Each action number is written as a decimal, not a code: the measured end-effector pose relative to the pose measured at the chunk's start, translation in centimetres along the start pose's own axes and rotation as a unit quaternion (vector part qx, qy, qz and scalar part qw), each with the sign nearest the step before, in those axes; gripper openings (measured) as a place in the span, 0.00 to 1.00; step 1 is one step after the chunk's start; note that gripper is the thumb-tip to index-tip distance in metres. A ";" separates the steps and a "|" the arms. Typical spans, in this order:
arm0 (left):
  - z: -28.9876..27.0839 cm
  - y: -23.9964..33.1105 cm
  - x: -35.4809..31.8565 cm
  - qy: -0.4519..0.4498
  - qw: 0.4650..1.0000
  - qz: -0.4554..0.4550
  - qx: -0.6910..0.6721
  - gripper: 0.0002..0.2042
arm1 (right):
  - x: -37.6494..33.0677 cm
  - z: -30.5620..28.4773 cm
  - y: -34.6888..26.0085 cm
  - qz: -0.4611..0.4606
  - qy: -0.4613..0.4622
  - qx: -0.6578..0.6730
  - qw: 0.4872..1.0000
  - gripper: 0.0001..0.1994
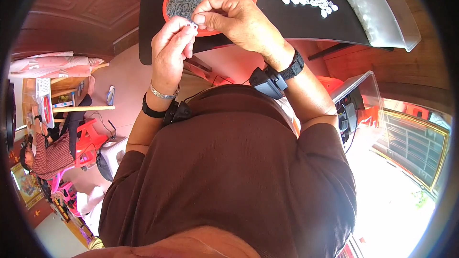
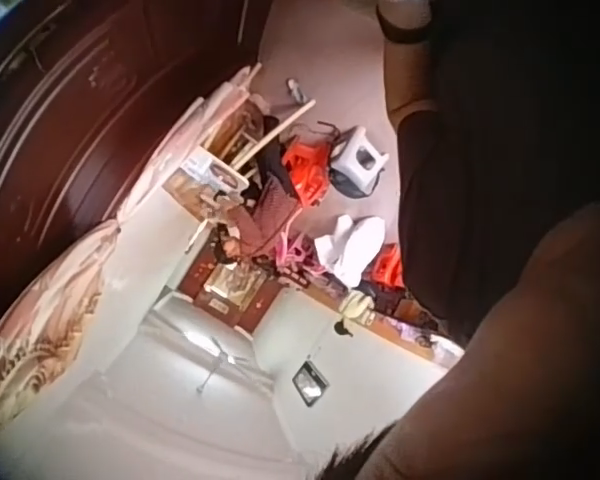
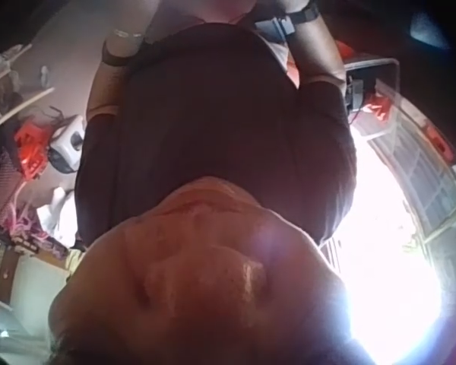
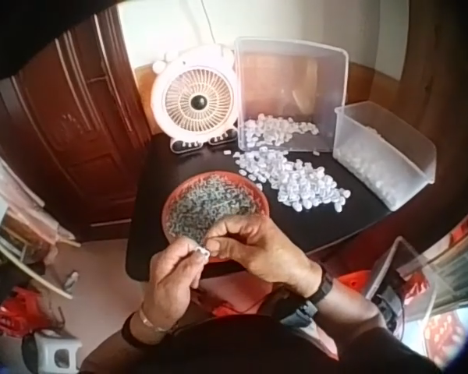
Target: Assembling small white plastic components onto metal pins manually.
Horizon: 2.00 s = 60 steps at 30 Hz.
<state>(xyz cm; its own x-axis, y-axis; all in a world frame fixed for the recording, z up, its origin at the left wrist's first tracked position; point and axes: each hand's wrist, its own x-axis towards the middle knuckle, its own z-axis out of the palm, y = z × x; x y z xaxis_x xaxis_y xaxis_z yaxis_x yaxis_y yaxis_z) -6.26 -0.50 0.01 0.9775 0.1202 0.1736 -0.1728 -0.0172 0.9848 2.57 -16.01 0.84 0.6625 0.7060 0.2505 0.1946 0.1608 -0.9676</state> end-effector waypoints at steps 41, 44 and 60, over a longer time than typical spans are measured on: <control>0.3 -1.4 -0.5 -0.033 0.995 0.034 0.086 0.09 | -1.3 0.2 -0.5 -0.037 0.011 -0.196 0.980 0.07; 0.3 -0.8 -0.6 -0.026 0.999 -0.017 0.028 0.09 | -1.1 -1.2 -0.9 -0.035 0.008 -0.236 0.971 0.08; 0.3 -0.7 -0.6 -0.022 0.999 -0.037 -0.034 0.09 | -2.7 -12.9 0.9 0.094 0.125 -0.661 0.734 0.11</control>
<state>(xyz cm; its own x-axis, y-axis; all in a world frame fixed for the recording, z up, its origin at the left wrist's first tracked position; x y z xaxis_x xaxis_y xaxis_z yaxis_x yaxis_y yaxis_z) -6.72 -0.83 -0.78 0.9918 0.0756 0.1026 -0.1071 0.0581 0.9925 10.24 -26.69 -0.28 0.8472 0.4550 0.2743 0.5055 -0.8493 -0.1524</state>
